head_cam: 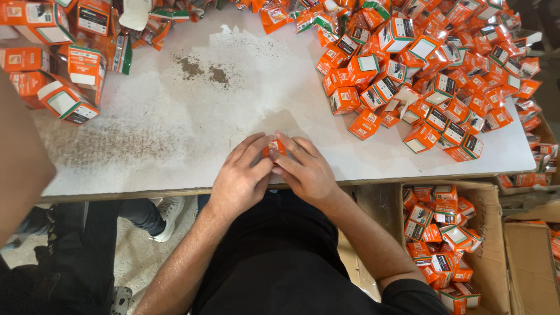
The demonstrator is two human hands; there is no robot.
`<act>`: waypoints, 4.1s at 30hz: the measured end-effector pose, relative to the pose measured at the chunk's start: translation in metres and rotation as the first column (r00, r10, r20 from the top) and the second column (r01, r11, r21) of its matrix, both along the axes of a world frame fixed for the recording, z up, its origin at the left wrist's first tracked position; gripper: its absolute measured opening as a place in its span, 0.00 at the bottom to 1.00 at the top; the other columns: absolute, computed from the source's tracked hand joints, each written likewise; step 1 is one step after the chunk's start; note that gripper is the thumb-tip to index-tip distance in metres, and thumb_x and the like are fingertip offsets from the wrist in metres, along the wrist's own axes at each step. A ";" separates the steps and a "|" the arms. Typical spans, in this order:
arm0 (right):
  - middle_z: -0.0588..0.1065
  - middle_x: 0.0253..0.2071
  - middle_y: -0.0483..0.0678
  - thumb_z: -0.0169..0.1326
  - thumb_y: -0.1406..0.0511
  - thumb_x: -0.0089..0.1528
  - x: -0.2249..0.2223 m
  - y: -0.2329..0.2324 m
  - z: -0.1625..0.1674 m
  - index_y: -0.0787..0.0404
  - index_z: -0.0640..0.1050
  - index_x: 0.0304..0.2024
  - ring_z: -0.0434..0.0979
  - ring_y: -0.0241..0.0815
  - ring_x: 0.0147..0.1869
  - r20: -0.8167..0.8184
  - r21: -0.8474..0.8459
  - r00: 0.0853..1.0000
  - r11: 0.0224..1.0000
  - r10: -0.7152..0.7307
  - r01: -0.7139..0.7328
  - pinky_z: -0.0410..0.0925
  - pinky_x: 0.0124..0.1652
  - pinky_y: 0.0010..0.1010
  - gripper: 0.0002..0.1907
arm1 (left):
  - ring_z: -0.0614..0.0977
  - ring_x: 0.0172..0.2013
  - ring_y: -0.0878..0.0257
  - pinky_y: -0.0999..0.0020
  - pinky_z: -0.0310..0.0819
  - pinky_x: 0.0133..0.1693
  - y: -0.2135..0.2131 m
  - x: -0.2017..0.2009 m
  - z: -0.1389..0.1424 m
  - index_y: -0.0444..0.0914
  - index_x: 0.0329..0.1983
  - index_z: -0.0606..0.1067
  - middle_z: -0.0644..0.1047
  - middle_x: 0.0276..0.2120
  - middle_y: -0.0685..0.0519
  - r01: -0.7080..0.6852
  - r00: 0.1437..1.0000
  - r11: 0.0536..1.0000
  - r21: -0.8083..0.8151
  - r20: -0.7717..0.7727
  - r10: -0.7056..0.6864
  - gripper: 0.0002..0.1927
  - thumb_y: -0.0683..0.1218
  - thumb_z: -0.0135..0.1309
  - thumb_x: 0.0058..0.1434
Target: The person folds small orange cardboard boxes at a workbench, pressing the flaps and base to shape each flat carton into an open box. Finished boxes are placed into cardboard bins beside the table, and the person repeatedly picks new flat cartons from the pile to fold.
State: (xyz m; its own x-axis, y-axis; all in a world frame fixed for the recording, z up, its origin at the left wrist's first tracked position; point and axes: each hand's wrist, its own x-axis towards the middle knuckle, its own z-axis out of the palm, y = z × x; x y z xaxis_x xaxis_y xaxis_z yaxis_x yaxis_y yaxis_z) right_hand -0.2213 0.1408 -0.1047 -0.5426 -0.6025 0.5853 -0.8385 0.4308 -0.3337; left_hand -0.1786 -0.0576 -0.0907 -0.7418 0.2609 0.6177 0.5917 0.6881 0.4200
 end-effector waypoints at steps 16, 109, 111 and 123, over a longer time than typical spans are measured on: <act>0.68 0.58 0.55 0.69 0.69 0.57 0.032 0.077 0.014 0.56 0.77 0.56 0.75 0.53 0.54 -0.090 -0.258 0.960 0.937 -0.267 0.236 0.73 0.51 0.37 0.25 | 0.77 0.50 0.38 0.43 0.72 0.45 -0.171 -0.040 0.026 0.34 0.54 0.72 0.74 0.52 0.35 -0.758 0.648 0.601 -0.255 -0.188 0.738 0.23 0.46 0.67 0.60; 0.74 0.45 0.55 0.63 0.62 0.53 0.045 -0.073 -0.015 0.58 0.75 0.46 0.73 0.59 0.51 0.012 0.091 0.997 0.993 -0.082 0.081 0.65 0.49 0.47 0.20 | 0.78 0.43 0.47 0.53 0.76 0.43 -0.097 0.045 -0.031 0.39 0.46 0.76 0.76 0.43 0.49 -0.261 0.956 0.960 0.098 -0.111 0.272 0.25 0.46 0.69 0.44; 0.74 0.43 0.54 0.64 0.61 0.55 0.047 -0.071 -0.026 0.58 0.76 0.45 0.73 0.58 0.50 0.037 0.059 0.985 0.984 -0.168 0.166 0.65 0.48 0.46 0.19 | 0.78 0.41 0.46 0.54 0.76 0.40 -0.085 0.040 -0.026 0.39 0.47 0.76 0.75 0.41 0.47 -0.266 0.957 0.958 0.108 -0.090 0.276 0.27 0.48 0.70 0.44; 0.76 0.31 0.52 0.64 0.66 0.59 0.064 -0.079 -0.032 0.61 0.77 0.56 0.76 0.50 0.30 0.214 -0.281 0.976 0.956 -0.028 0.089 0.69 0.31 0.36 0.22 | 0.77 0.37 0.47 0.55 0.76 0.38 -0.056 0.049 -0.033 0.32 0.53 0.71 0.73 0.36 0.46 -0.211 0.977 0.978 -0.011 -0.032 0.210 0.33 0.47 0.67 0.44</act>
